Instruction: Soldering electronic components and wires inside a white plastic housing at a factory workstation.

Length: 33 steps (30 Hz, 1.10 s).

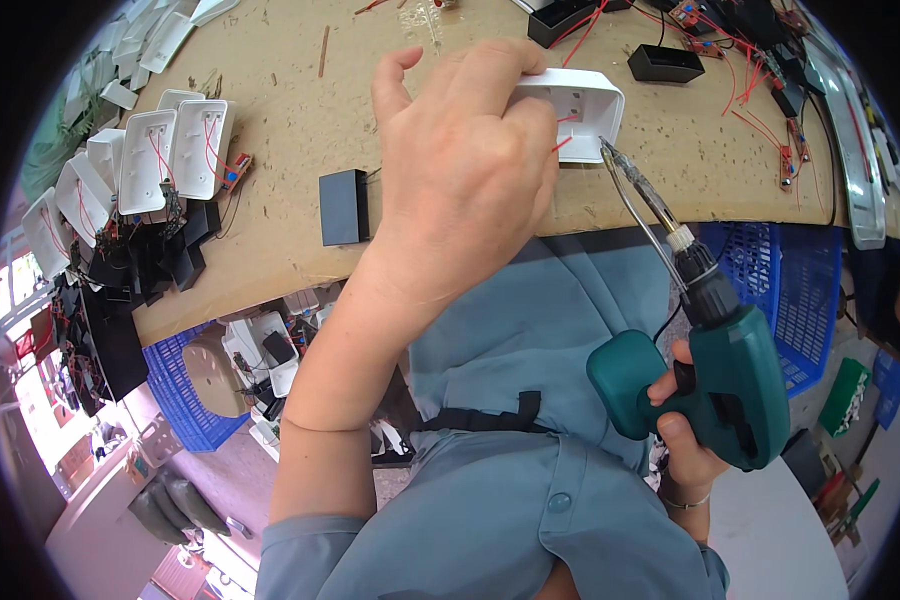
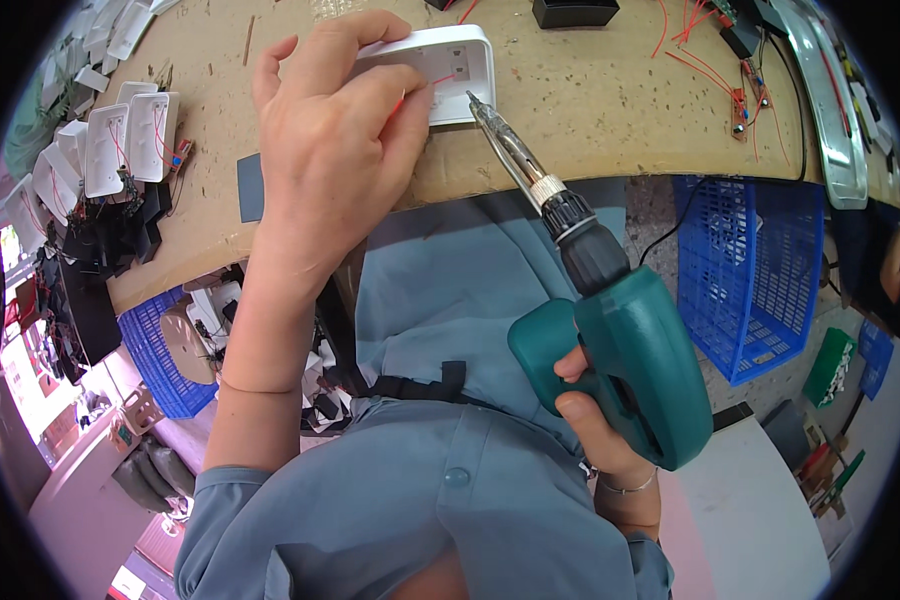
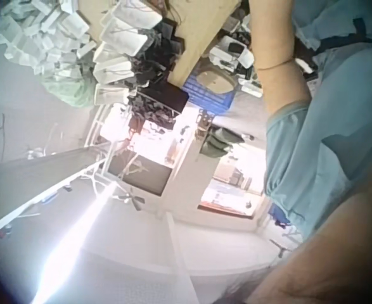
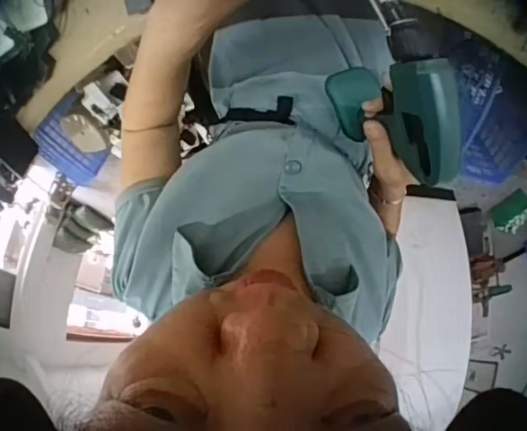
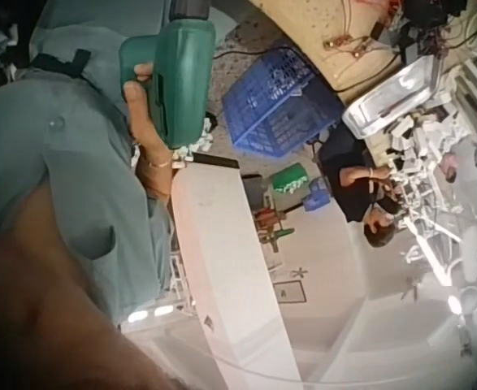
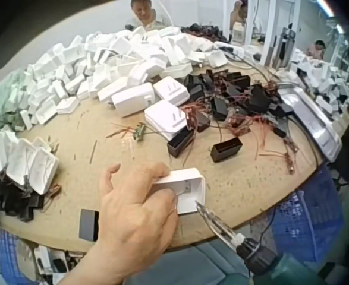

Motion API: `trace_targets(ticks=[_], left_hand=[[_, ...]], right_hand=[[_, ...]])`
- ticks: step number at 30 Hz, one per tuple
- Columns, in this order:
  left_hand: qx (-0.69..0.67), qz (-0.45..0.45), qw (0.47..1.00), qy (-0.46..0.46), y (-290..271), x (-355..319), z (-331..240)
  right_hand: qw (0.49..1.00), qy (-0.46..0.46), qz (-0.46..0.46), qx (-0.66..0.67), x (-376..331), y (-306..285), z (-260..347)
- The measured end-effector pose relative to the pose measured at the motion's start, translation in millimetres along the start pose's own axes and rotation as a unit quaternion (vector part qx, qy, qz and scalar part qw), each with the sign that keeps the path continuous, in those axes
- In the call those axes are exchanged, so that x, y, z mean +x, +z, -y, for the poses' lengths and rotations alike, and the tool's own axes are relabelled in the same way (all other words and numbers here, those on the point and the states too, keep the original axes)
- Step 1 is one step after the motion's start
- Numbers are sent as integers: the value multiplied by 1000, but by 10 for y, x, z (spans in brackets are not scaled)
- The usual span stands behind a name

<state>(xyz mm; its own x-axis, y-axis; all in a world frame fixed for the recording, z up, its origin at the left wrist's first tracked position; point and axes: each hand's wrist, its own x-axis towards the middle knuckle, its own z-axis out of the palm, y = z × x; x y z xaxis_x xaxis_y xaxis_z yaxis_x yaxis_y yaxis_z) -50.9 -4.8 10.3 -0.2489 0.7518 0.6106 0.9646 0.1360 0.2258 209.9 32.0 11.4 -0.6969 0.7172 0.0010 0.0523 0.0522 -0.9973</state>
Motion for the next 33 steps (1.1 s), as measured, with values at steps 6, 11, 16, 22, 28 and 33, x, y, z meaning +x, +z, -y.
trace_targets(ticks=[6, 11, 16, 22, 28, 33], left_hand=[[-17, -16, 1000, 10, 80, 20, 48], [-28, 6, 999, 21, 99, 28, 81], [-79, -83, 986, 120, 110, 173, 36], [-70, -70, 989, 110, 68, 164, 37], [65, 97, 991, 63, -53, 175, -21], [-17, 104, 994, 12, -47, 180, -14]], right_hand=[[1000, -6, 19, -9, 9, 41, -13], [999, 3, 35, -32, 12, 101, 17], [997, 47, 36, -49, 10, 133, 21], [997, 21, 43, -61, 85, 219, 19], [996, 57, 38, -50, 154, 286, 105], [997, 79, 4, -24, 159, 324, 120]])
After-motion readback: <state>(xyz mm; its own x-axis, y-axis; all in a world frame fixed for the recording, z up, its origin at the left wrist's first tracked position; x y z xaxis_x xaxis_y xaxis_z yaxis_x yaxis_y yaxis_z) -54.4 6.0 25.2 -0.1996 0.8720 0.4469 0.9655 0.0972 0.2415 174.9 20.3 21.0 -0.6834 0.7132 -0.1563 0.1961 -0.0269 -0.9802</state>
